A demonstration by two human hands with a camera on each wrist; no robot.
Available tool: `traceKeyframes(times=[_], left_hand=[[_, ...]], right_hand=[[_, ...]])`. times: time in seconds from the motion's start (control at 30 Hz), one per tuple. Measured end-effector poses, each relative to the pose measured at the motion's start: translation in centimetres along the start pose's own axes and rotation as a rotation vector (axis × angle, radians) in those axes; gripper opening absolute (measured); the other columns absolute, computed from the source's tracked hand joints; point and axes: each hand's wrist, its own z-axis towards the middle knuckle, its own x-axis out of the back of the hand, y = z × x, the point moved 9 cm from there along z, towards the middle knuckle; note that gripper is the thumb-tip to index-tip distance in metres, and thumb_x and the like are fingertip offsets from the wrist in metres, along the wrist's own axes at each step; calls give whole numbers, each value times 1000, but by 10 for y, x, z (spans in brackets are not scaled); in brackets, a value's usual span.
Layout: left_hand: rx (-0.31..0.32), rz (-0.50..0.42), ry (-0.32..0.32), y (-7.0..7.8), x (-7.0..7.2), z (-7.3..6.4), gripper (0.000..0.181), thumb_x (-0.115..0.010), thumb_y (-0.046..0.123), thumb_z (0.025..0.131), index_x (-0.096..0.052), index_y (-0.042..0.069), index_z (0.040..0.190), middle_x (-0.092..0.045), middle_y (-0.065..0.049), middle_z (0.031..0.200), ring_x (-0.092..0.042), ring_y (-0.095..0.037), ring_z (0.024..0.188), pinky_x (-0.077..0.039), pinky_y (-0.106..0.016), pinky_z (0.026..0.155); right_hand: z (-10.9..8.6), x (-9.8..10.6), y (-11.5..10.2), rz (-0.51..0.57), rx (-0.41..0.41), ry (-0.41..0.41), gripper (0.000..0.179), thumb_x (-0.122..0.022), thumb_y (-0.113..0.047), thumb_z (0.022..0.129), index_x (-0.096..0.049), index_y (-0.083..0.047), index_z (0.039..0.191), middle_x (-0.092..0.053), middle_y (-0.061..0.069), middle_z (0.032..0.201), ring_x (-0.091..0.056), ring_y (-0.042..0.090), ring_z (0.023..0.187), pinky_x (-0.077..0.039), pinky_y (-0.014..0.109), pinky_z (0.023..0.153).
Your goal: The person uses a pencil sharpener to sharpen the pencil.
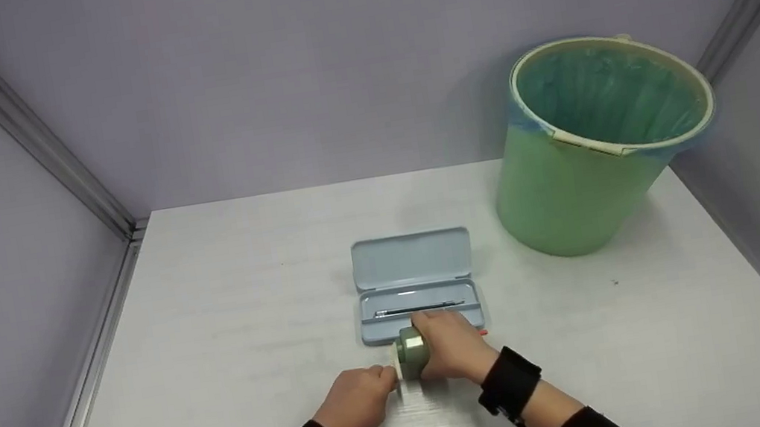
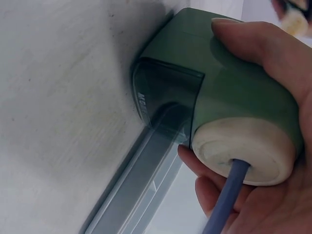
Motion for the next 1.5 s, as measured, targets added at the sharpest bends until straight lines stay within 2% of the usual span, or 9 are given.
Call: traceKeyframes(times=[0.27, 0.47, 0.6, 0.73, 0.93, 1.1, 1.3, 1.4, 1.5], left_hand=[[26, -55, -115, -13, -19, 7, 11, -65, 18, 89, -62, 11, 81, -66, -1, 66, -61, -17, 56, -44, -29, 51], [80, -59, -226, -26, -36, 15, 17, -64, 23, 92, -67, 11, 80, -64, 0, 65, -57, -15, 55, -47, -30, 54], [98, -33, -226, -33, -43, 18, 16, -66, 17, 88, -63, 12, 73, -62, 0, 62, -54, -16, 52, -46, -32, 52], [97, 9, -205, -40, -44, 24, 12, -68, 10, 80, -60, 13, 71, -64, 0, 64, -57, -17, 55, -47, -32, 54], [103, 83, -148, -52, -27, 39, 10, -66, 6, 79, -62, 12, 73, -67, -2, 67, -62, -19, 59, -50, -34, 56], [121, 78, -131, -54, -8, 50, 7, -64, 8, 85, -64, 11, 78, -70, -4, 72, -66, -20, 64, -53, -35, 59], [117, 72, -90, -43, 18, 53, 5, -64, 4, 83, -64, 9, 84, -69, -4, 73, -65, -19, 62, -52, -34, 57], [79, 108, -37, -34, 28, 49, 6, -63, 3, 82, -65, 7, 87, -67, -4, 71, -62, -17, 58, -50, -33, 54], [41, 152, 36, -26, 34, 43, 4, -63, 4, 83, -63, 8, 84, -63, -2, 67, -58, -14, 53, -47, -31, 50]], right_hand=[[1, 1, 0, -6, 12, -14, 51, -89, -22, 57, -56, -10, 94, -68, 7, 85, -64, 28, 79, -50, 43, 75], [0, 0, -1, -7, 23, -31, 50, -90, -27, 60, -57, -11, 96, -67, 4, 84, -64, 24, 78, -50, 39, 73], [-1, -3, -4, -28, 49, -41, 49, -90, -30, 62, -58, -12, 95, -67, 3, 82, -63, 22, 75, -50, 36, 71], [-1, -4, -6, -50, 56, -56, 48, -89, -28, 62, -56, -13, 94, -67, 3, 83, -64, 23, 77, -50, 38, 73], [2, -3, -13, -113, 93, -46, 50, -91, -23, 58, -54, -13, 90, -65, 2, 79, -64, 23, 74, -50, 39, 69], [2, -2, -13, -148, 73, -45, 50, -90, -23, 57, -53, -13, 88, -66, 2, 77, -65, 24, 73, -51, 40, 68], [1, -1, -9, -127, 32, -37, 50, -90, -24, 57, -54, -12, 90, -67, 4, 78, -67, 27, 75, -51, 43, 70], [0, -1, -7, -100, 10, -32, 49, -90, -23, 58, -56, -11, 92, -68, 6, 81, -67, 28, 78, -52, 44, 73], [0, -1, -5, -83, -7, -31, 51, -90, -23, 58, -57, -10, 95, -69, 7, 85, -67, 29, 81, -52, 44, 75]])
